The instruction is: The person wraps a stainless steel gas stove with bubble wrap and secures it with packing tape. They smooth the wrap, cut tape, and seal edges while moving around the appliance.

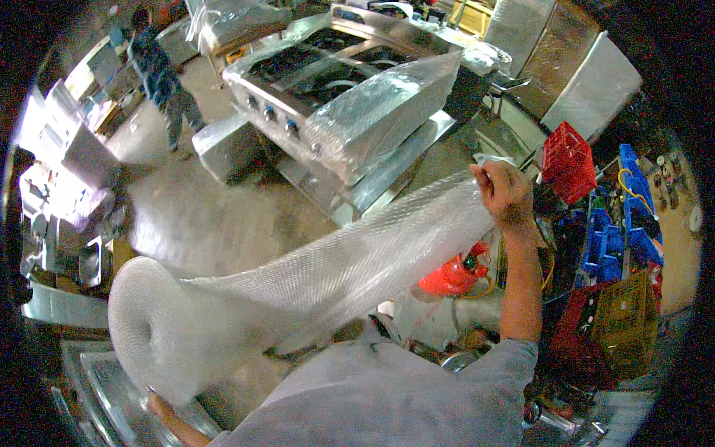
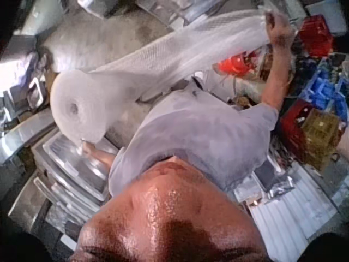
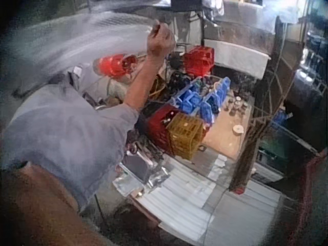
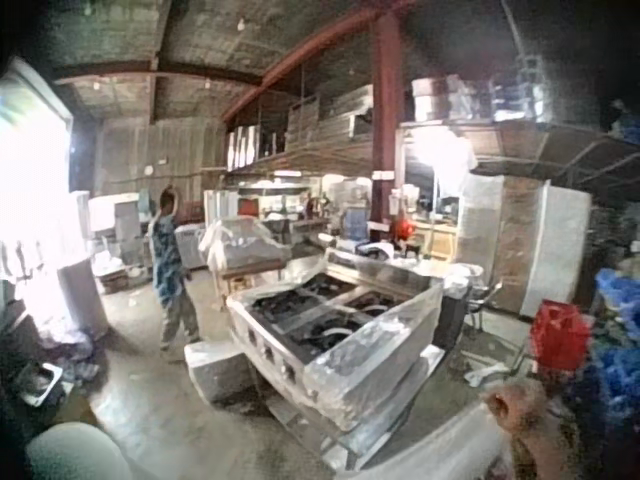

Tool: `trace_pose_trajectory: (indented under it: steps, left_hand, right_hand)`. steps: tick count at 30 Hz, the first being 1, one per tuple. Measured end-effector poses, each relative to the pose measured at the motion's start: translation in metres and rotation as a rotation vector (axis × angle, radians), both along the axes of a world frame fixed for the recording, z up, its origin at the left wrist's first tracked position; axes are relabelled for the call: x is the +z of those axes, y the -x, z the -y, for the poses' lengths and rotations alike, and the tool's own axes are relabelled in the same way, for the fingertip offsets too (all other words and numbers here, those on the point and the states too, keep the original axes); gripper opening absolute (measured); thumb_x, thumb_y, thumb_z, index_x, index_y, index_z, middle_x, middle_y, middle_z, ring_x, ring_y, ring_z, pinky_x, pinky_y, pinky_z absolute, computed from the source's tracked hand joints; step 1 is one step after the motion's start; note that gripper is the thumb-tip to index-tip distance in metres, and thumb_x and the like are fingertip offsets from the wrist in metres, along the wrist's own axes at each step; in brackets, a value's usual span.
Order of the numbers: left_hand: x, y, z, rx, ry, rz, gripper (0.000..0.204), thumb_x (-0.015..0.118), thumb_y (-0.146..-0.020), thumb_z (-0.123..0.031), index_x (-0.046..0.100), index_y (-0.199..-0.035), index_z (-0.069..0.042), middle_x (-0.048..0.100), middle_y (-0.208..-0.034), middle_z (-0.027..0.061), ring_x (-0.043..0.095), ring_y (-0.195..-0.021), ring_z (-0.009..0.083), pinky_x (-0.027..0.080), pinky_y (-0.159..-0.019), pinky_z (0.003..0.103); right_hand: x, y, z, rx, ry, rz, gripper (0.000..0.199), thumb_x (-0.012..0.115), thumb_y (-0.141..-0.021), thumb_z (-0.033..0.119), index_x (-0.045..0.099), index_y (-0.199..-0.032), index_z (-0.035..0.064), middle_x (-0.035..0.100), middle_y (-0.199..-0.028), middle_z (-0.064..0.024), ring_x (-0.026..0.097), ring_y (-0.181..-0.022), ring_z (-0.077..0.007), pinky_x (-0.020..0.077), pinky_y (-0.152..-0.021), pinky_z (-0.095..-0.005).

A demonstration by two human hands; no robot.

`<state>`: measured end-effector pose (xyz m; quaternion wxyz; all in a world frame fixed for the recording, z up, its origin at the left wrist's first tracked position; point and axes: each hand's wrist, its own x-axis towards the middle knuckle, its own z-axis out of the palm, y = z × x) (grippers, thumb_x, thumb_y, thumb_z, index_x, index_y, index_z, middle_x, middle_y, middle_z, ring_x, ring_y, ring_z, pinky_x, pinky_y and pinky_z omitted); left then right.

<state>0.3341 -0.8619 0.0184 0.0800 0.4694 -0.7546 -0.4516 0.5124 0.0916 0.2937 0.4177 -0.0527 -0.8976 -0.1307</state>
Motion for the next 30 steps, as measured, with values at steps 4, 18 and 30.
trace_pose_trajectory:
  steps: [4,18,30]
  left_hand:
    - [0.018,0.042,0.000,0.113,0.855,0.070,0.064,0.061,-0.093,-0.043,0.050,-0.131,0.007,0.059,-0.129,0.0195,0.059,-0.111,0.0327,0.045,-0.100,0.044]
    - [0.258,0.017,-0.831,-1.863,0.248,-0.655,0.066,0.080,-0.078,-0.028,0.052,-0.131,0.000,0.061,-0.116,0.0231,0.055,-0.117,0.0379,0.041,-0.100,0.043]
    - [0.271,0.053,-0.830,-1.623,0.100,-0.847,0.025,0.083,-0.071,-0.020,0.061,-0.069,-0.008,0.064,-0.066,0.0054,0.060,-0.062,0.0190,0.045,-0.060,0.035]
  right_hand:
    - [0.016,0.040,-0.017,0.250,0.290,0.041,0.016,0.075,-0.085,0.015,0.062,-0.089,0.0069,0.063,-0.076,-0.0107,0.064,-0.064,-0.0308,0.0513,-0.056,-0.0394]
    - [0.027,0.114,-0.105,0.890,0.737,0.523,0.034,0.064,-0.094,0.040,0.062,-0.102,0.0074,0.062,-0.074,-0.0141,0.064,-0.065,-0.0304,0.0502,-0.060,-0.0409]
    - [-0.079,0.215,-0.229,1.448,0.441,1.172,0.039,0.071,-0.090,0.032,0.061,-0.112,0.0022,0.061,-0.107,-0.0156,0.061,-0.099,-0.0264,0.0470,-0.084,-0.0364]
